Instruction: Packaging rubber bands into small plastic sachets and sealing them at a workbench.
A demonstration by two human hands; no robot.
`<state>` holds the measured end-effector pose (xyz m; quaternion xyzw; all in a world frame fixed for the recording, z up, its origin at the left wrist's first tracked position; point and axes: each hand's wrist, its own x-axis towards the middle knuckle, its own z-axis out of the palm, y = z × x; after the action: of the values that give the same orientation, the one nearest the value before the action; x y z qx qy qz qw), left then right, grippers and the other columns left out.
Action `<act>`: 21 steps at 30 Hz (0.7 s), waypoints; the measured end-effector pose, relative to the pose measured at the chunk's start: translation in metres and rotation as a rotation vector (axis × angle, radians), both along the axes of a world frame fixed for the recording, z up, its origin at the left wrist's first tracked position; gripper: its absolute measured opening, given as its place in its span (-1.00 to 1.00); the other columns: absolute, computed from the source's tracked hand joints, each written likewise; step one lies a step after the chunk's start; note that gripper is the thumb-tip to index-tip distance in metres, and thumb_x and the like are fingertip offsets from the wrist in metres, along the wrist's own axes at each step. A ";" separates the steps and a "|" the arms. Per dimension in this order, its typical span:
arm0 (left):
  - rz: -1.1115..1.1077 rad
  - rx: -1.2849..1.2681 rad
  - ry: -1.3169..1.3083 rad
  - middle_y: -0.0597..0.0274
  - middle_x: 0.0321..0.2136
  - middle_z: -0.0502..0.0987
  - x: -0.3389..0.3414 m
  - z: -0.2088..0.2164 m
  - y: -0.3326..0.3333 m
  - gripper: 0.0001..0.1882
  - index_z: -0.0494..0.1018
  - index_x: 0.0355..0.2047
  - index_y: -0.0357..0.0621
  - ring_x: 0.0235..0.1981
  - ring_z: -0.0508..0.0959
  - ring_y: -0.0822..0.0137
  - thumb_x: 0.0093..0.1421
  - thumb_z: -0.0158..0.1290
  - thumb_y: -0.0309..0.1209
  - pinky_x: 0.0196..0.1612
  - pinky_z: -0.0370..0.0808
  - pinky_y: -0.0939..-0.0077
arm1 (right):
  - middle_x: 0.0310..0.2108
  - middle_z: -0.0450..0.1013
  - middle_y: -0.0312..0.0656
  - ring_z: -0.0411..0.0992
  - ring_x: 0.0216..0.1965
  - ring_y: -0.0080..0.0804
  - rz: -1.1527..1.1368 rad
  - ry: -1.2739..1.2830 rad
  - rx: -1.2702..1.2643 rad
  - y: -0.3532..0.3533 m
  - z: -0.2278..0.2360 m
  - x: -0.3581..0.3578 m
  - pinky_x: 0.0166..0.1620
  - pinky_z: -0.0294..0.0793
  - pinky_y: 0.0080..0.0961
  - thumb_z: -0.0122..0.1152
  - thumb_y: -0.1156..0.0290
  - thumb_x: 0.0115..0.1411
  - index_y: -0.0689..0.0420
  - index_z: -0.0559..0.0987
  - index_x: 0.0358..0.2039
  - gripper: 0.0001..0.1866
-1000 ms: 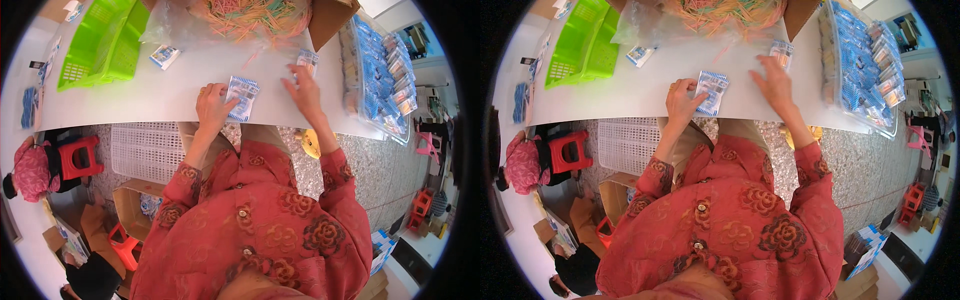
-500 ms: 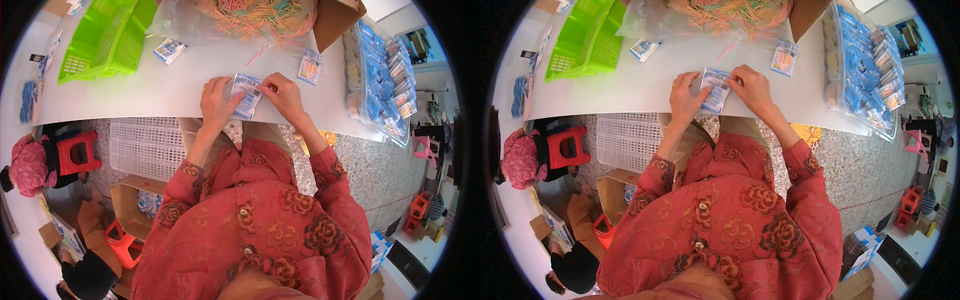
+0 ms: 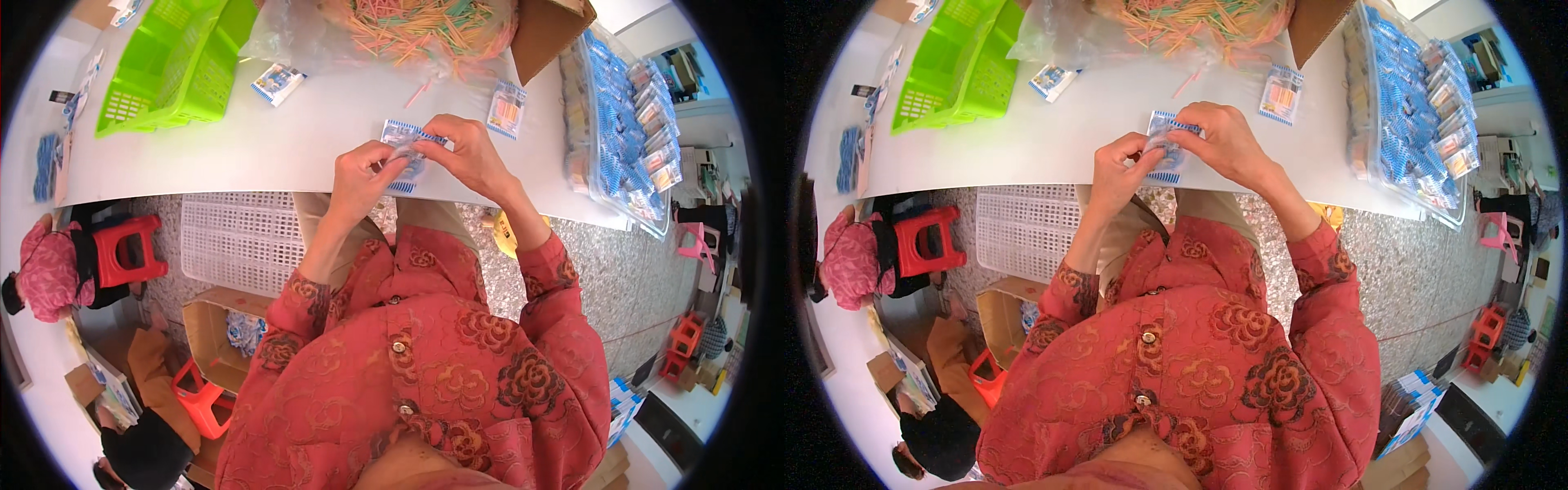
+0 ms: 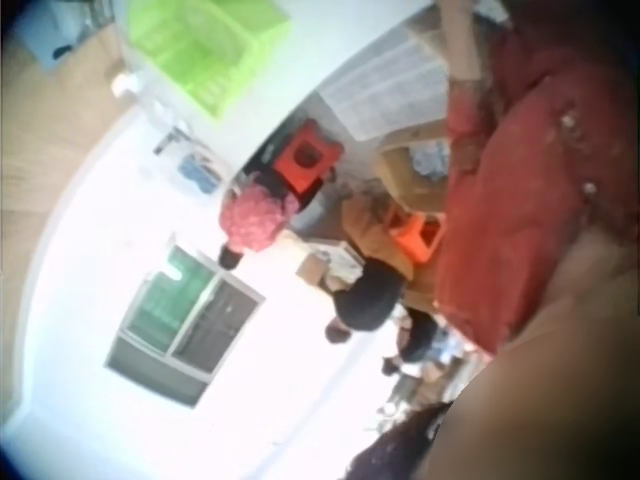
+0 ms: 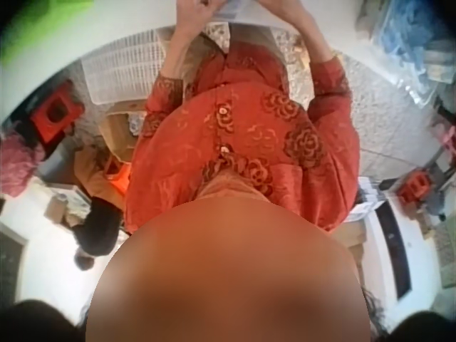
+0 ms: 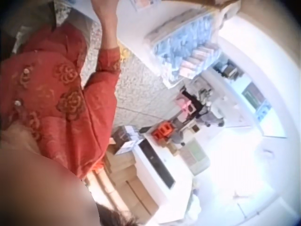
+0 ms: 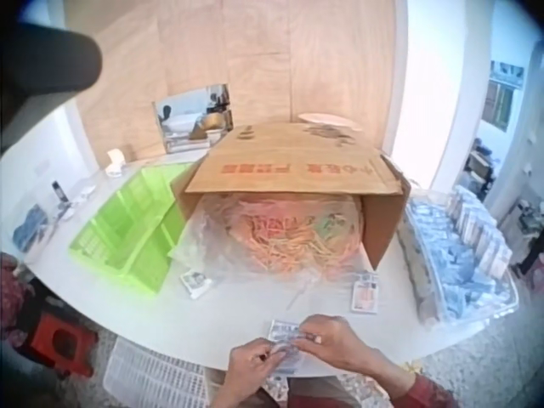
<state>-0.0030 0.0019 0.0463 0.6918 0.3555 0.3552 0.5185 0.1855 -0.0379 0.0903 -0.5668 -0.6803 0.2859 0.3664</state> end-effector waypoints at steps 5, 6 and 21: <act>0.025 0.173 0.040 0.19 -0.53 0.55 0.000 0.015 -0.005 -0.89 0.54 -0.46 -0.31 -0.57 0.52 0.44 -0.04 0.21 -0.57 -0.50 0.42 0.61 | -0.48 0.43 -0.14 0.39 -0.44 -0.39 0.050 -0.050 0.102 -0.001 0.005 -0.002 -0.37 0.35 -0.47 0.25 0.49 0.03 0.25 0.54 -0.35 -0.83; 0.025 0.173 0.040 0.19 -0.53 0.55 0.000 0.014 -0.005 -0.89 0.54 -0.46 -0.31 -0.57 0.52 0.44 -0.04 0.21 -0.57 -0.50 0.42 0.61 | -0.47 0.43 -0.15 0.39 -0.43 -0.38 0.031 -0.063 0.098 -0.002 0.006 -0.003 -0.36 0.36 -0.46 0.26 0.49 0.01 0.24 0.54 -0.34 -0.82; 0.101 -0.040 -0.224 0.41 -0.62 0.46 -0.002 0.007 -0.008 -0.86 0.46 -0.58 -0.23 -0.56 0.37 0.65 -0.03 0.23 -0.57 -0.51 0.30 0.75 | -0.32 0.45 -0.23 0.46 -0.39 -0.36 -0.068 -0.361 0.558 -0.023 0.043 -0.022 -0.42 0.47 -0.53 0.32 0.58 -0.11 0.16 0.56 -0.30 -0.71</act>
<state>-0.0049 -0.0066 0.0529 0.6185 0.3368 0.4488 0.5502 0.1634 -0.0607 0.1328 -0.5083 -0.7671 -0.0288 0.3903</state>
